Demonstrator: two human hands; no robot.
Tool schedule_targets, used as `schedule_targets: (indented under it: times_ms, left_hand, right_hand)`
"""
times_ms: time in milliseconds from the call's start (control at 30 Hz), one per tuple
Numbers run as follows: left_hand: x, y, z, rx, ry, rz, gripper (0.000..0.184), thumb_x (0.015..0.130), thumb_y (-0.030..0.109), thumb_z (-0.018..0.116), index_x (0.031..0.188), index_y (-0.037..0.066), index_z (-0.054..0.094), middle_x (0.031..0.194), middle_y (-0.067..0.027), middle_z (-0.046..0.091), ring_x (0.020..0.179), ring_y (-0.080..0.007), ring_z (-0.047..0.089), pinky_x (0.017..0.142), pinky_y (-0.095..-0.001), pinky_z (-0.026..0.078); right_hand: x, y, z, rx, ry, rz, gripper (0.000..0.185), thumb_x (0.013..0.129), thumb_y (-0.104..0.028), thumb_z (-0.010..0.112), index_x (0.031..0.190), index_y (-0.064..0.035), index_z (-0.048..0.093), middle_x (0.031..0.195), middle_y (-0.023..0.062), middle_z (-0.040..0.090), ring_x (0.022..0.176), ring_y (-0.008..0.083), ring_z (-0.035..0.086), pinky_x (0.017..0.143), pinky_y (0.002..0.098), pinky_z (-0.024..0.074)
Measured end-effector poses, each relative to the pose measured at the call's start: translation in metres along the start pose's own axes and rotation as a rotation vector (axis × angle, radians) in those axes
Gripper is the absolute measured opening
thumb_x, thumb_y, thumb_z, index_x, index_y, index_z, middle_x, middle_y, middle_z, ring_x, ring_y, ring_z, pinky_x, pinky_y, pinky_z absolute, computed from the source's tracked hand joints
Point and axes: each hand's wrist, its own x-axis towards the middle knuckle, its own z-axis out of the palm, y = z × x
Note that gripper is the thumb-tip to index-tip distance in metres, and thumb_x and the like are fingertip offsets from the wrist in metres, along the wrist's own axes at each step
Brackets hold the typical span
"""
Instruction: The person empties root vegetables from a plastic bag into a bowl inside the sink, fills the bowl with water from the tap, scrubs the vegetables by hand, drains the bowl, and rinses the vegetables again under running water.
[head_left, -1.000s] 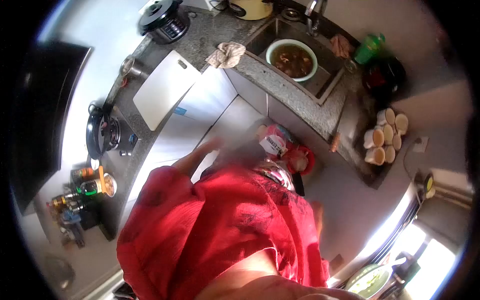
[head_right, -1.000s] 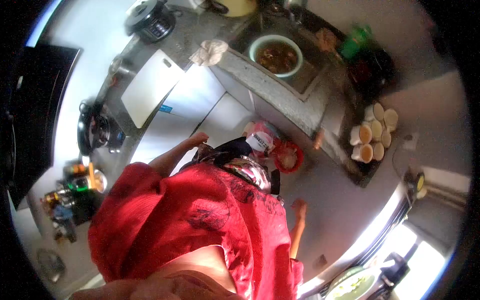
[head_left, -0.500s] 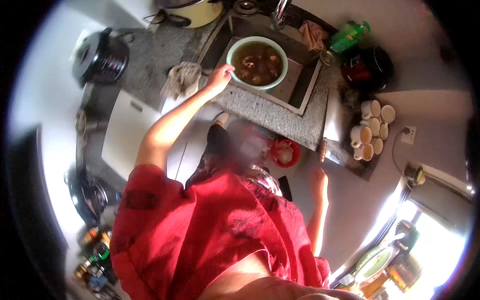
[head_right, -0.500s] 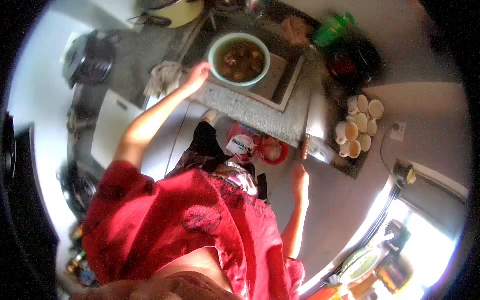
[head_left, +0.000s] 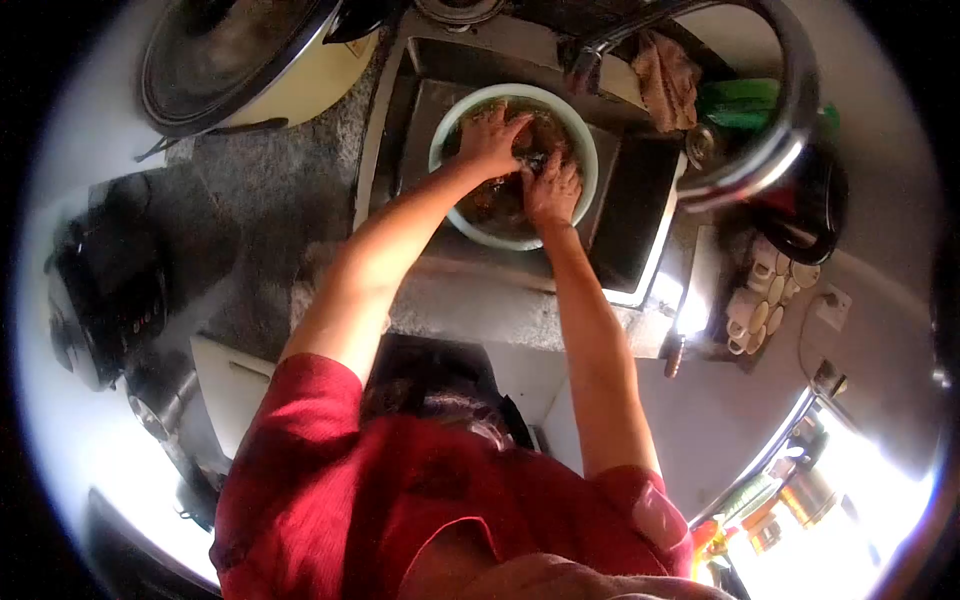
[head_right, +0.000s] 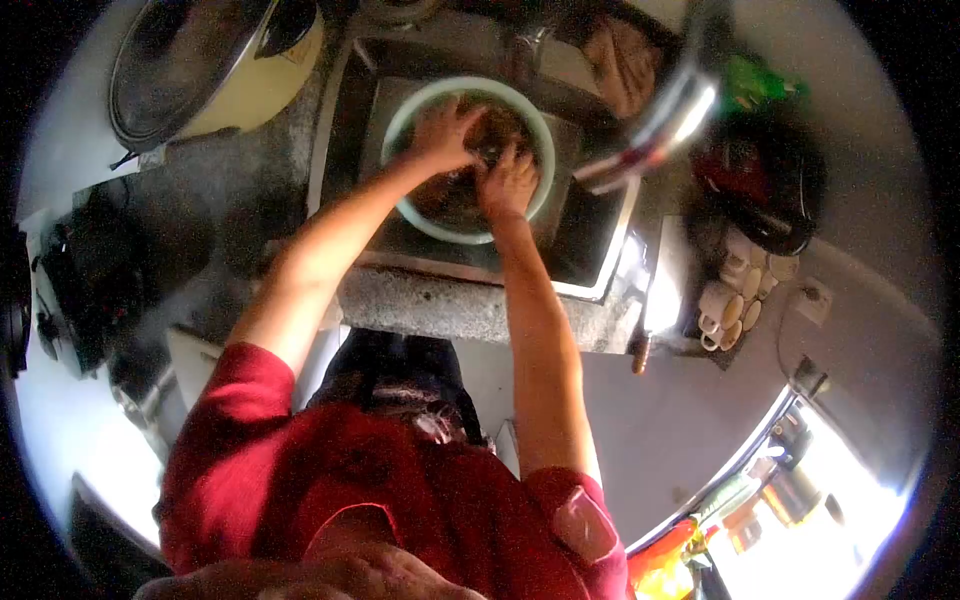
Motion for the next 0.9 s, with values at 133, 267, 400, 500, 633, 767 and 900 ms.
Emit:
schedule_targets:
  times_ms: [133, 267, 400, 500, 633, 767, 900]
  left_hand:
    - [0.051, -0.02, 0.06, -0.429, -0.174, -0.283, 0.077, 0.072, 0.06, 0.068, 0.124, 0.005, 0.057, 0.122, -0.022, 0.058, 0.116, -0.0372, 0.054, 0.097, -0.0461, 0.042]
    - [0.015, -0.057, 0.021, -0.979, -0.371, -0.363, 0.081, 0.084, 0.067, 0.048, 0.133, 0.002, 0.049, 0.134, -0.0168, 0.051, 0.125, -0.0291, 0.048, 0.102, -0.0373, 0.037]
    - [-0.011, -0.06, 0.019, -1.202, -0.205, -0.3, 0.067, 0.086, 0.057, 0.054, 0.129, 0.006, 0.053, 0.127, -0.0145, 0.056, 0.118, -0.0256, 0.052, 0.099, -0.0362, 0.038]
    - [-0.012, -0.061, -0.002, -1.11, -0.378, -0.193, 0.032, 0.093, 0.032, 0.054, 0.115, 0.01, 0.057, 0.111, -0.0105, 0.059, 0.098, -0.0199, 0.058, 0.091, -0.0391, 0.045]
    - [-0.012, -0.043, -0.016, -0.949, -0.181, -0.167, 0.016, 0.088, 0.021, 0.059, 0.099, 0.01, 0.055, 0.094, -0.0041, 0.057, 0.084, -0.0153, 0.056, 0.081, -0.0326, 0.045]
    - [0.013, -0.056, 0.027, -0.849, 0.017, -0.235, 0.028, 0.087, 0.029, 0.06, 0.098, 0.003, 0.057, 0.092, -0.009, 0.06, 0.08, -0.0215, 0.058, 0.072, -0.0393, 0.045]
    - [0.047, -0.07, 0.104, -1.143, -0.038, -0.865, 0.042, 0.097, 0.037, 0.046, 0.11, -0.001, 0.058, 0.104, -0.015, 0.064, 0.092, -0.0284, 0.06, 0.079, -0.0406, 0.046]
  right_hand:
    - [0.031, 0.01, 0.004, -0.065, -0.138, 0.198, 0.063, 0.092, -0.044, 0.049, 0.132, 0.0044, 0.04, 0.118, 0.0301, 0.054, 0.108, 0.0408, 0.054, 0.093, 0.0484, 0.0421]
    - [0.028, 0.026, 0.005, 0.374, -0.249, 0.31, 0.061, 0.097, -0.051, 0.034, 0.112, 0.005, 0.055, 0.097, 0.0305, 0.063, 0.088, 0.0463, 0.061, 0.083, 0.053, 0.0453]
    - [-0.019, 0.04, 0.021, 0.568, -0.163, 0.176, 0.053, 0.096, -0.043, 0.044, 0.113, 0.0057, 0.054, 0.104, 0.0311, 0.059, 0.097, 0.0458, 0.057, 0.084, 0.0497, 0.0456]
    - [-0.053, 0.016, 0.009, 0.395, -0.271, -0.01, 0.049, 0.094, -0.037, 0.051, 0.122, 0.0031, 0.049, 0.121, 0.0281, 0.051, 0.112, 0.0437, 0.049, 0.088, 0.0474, 0.0459]
    - [-0.042, -0.017, 0.009, -0.004, -0.527, -0.058, 0.055, 0.09, -0.033, 0.057, 0.13, -0.0011, 0.039, 0.13, 0.0243, 0.043, 0.122, 0.0424, 0.041, 0.094, 0.0451, 0.0442]
    - [0.006, -0.01, 0.044, 0.029, -0.619, -0.12, 0.037, 0.088, -0.035, 0.055, 0.103, -0.0015, 0.06, 0.102, 0.0272, 0.06, 0.101, 0.0385, 0.059, 0.086, 0.046, 0.049]
    - [0.055, 0.026, 0.079, -0.044, -0.35, -0.278, 0.026, 0.086, -0.027, 0.055, 0.089, -0.0033, 0.066, 0.08, 0.0214, 0.065, 0.077, 0.0369, 0.065, 0.071, 0.0446, 0.0533]
